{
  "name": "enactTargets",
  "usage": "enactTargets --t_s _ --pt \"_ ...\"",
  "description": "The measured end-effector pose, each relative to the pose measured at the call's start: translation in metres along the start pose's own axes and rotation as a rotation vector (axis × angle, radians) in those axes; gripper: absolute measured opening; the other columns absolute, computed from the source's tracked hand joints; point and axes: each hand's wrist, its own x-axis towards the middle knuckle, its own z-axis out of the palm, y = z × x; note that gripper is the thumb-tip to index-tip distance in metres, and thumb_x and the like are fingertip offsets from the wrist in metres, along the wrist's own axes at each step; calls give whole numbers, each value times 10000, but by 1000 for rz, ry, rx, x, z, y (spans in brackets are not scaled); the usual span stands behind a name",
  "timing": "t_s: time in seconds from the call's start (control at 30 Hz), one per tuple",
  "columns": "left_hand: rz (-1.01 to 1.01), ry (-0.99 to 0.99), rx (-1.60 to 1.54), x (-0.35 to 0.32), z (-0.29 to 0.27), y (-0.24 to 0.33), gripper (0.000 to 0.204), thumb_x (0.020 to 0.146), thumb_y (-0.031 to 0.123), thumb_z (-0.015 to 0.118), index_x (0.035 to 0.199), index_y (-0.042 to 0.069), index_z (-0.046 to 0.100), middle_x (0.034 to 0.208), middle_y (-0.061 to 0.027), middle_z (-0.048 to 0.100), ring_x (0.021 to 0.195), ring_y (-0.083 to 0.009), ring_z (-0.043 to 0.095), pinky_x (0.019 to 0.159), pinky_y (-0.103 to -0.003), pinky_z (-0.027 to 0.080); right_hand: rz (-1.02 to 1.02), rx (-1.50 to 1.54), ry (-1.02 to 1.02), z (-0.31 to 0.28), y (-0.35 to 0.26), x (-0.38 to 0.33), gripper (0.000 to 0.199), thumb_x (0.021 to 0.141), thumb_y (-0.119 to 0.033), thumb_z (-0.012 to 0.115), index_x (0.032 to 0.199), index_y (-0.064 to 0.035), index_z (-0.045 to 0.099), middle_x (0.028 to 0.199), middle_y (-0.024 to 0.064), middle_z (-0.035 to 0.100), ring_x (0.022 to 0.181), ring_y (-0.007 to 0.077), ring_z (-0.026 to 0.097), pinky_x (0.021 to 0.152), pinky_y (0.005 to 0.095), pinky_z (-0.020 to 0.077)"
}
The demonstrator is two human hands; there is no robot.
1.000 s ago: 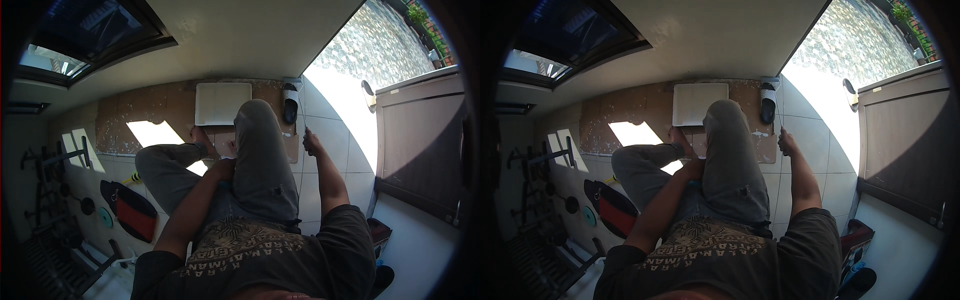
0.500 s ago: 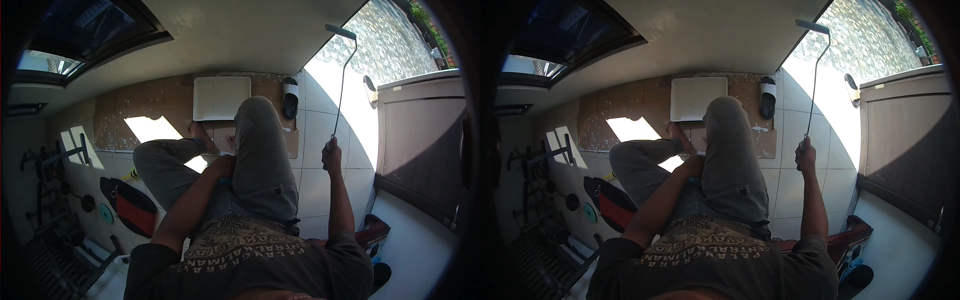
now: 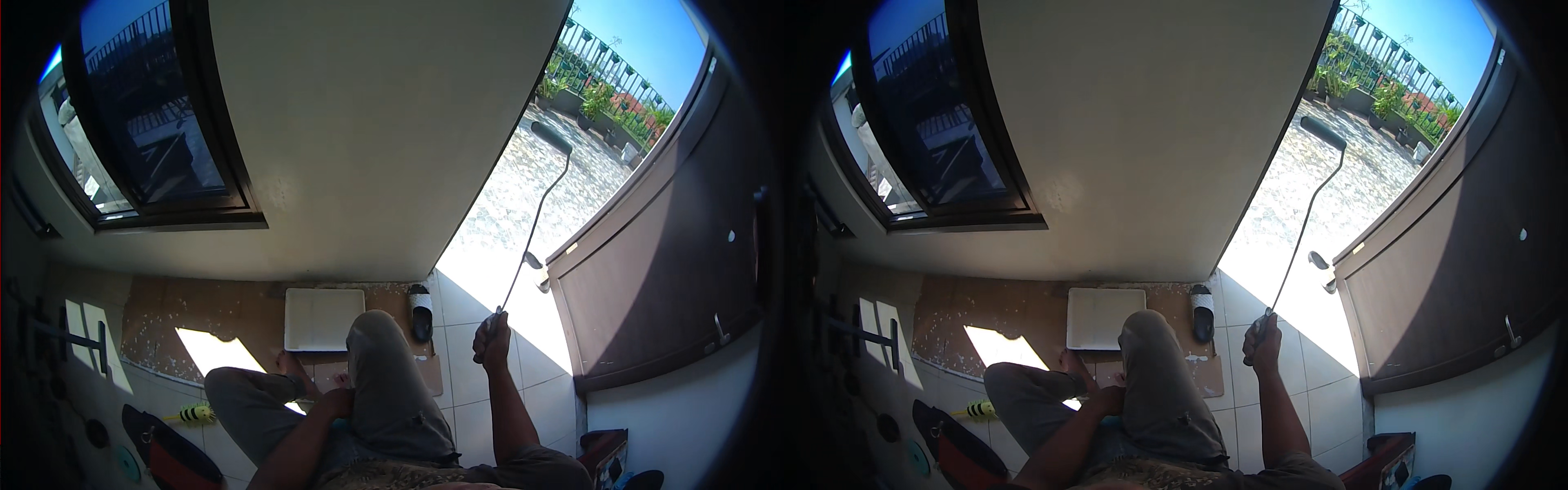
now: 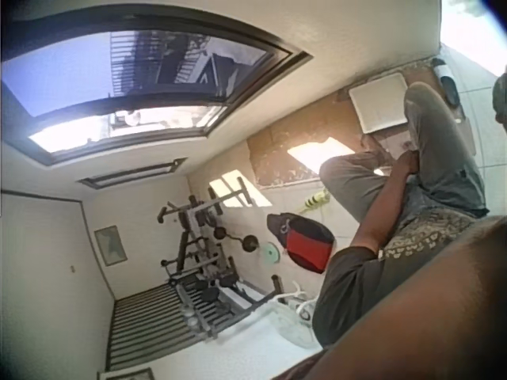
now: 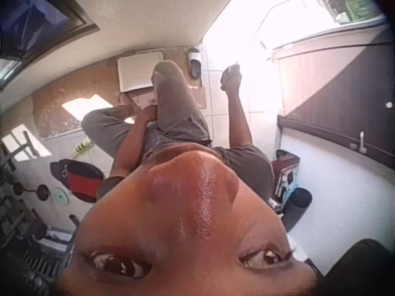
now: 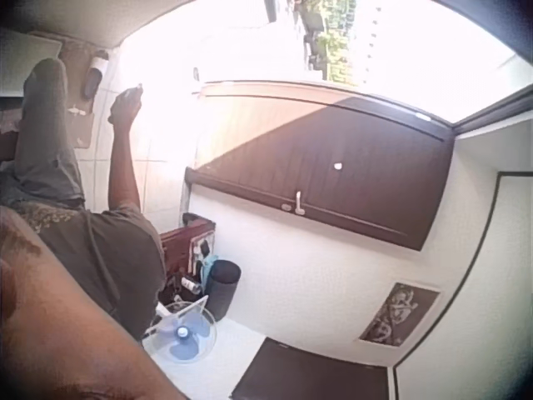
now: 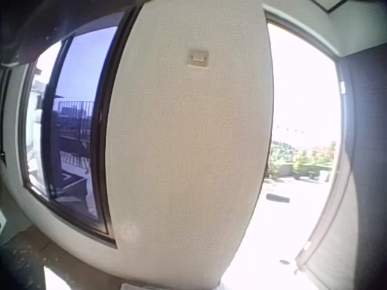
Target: The recorder uses a paint roller to apply white paint to a section of an indoor wall.
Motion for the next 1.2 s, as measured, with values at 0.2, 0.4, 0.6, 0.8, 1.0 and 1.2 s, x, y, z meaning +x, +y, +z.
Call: enactTargets --t_s 0.2,0.4,0.6,0.8,1.0,1.2 --pt "48 249 82 10 25 -18 455 935 287 503 1256 -25 581 1230 -300 624 1186 -438 595 1055 -561 403 -78 115 -62 48 -16 0 563 1029 -613 326 767 -125 434 535 6 402 341 115 339 310 264 267" --pt "21 224 3 -2 -9 4 466 965 391 492 1189 0 610 1173 -260 653 1125 -420 620 1007 -539 441 -100 267 -178 109 -18 -6 548 1026 -626 323 786 -145 427 529 11 380 350 126 352 317 276 278" --pt "-50 267 -107 -29 -12 10 556 962 541 501 1100 28 663 1073 -221 693 1055 -393 652 946 -511 484 37 102 -477 183 48 -68 397 1023 -459 521 861 -104 450 607 9 436 430 108 434 367 268 350" --pt "-27 285 -51 -16 2 3 602 970 543 490 1126 -13 662 1114 -263 674 1099 -412 638 993 -501 467 356 -207 -843 198 86 -50 277 995 -336 633 996 -69 556 621 -75 401 475 31 384 421 220 295" --pt "-57 337 -123 -19 -18 -8 528 948 487 545 1086 -14 633 1116 -232 663 1062 -382 646 919 -477 509 142 -918 -946 226 80 48 413 987 -383 611 988 29 640 698 83 592 613 161 602 563 321 488" --pt "-94 294 -201 -20 -11 -3 514 949 474 545 1095 -11 630 1077 -226 677 1036 -400 657 896 -495 513 -324 -1187 -1076 202 140 56 510 938 -447 633 1067 45 662 908 255 696 893 402 682 829 457 522"
